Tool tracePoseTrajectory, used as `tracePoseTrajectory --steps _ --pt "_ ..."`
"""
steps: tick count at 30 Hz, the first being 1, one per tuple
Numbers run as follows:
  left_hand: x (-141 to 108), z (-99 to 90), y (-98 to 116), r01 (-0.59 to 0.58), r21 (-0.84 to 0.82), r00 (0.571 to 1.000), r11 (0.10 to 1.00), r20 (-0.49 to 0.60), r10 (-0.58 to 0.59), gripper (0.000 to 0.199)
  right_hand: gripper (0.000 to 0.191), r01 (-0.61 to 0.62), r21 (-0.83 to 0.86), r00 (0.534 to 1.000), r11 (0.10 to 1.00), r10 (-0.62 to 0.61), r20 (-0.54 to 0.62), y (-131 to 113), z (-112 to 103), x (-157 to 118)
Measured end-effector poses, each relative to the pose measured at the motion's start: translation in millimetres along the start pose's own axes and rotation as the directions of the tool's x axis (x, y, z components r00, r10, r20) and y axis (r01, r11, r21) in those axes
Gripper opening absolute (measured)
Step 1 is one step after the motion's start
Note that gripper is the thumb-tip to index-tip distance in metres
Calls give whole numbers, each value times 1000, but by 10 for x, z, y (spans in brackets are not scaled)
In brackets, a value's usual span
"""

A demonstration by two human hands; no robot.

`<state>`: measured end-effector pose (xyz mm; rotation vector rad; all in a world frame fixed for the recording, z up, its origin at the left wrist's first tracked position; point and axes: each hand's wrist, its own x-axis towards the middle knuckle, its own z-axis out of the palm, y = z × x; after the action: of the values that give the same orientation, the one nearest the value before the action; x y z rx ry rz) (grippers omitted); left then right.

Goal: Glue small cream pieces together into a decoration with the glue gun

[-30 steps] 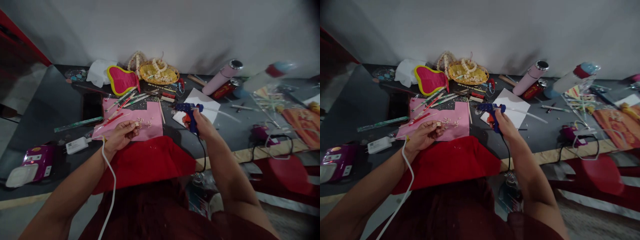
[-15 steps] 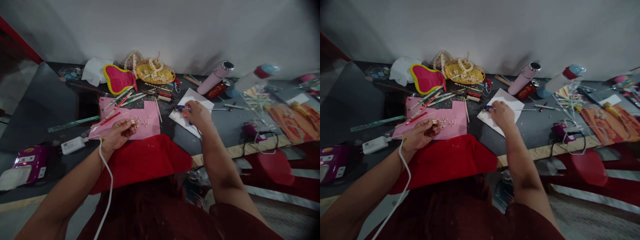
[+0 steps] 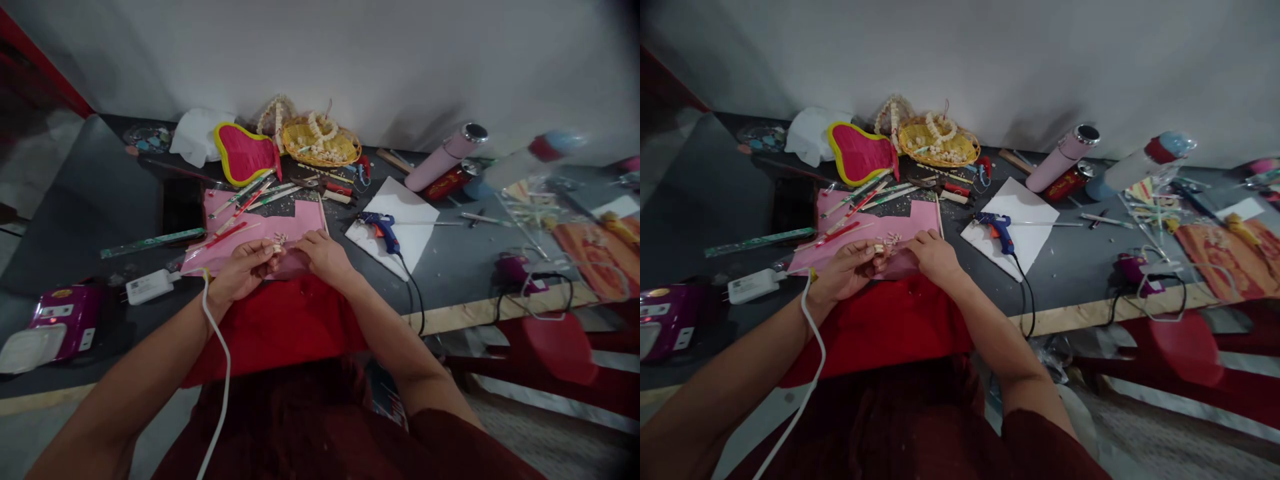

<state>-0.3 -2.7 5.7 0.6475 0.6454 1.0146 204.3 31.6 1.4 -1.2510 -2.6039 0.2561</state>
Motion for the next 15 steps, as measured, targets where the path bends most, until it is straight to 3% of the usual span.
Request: tracePoseTrajectory --steps 3,7,11,15 --pt "-5 24 0 7 21 1000 1000 -16 -6 15 17 -18 182 987 983 46 -151 -70 -1 -19" --pt "-3 39 -11 30 86 999 996 -34 -27 16 9 62 469 920 881 132 -369 -206 -49 -56" --pt "13 26 -34 31 137 999 990 -21 -29 16 6 198 509 894 838 59 -445 -315 -88 -69" --pt "19 13 -47 46 170 999 984 -10 -45 16 6 239 519 882 821 40 -469 -350 -63 -57"
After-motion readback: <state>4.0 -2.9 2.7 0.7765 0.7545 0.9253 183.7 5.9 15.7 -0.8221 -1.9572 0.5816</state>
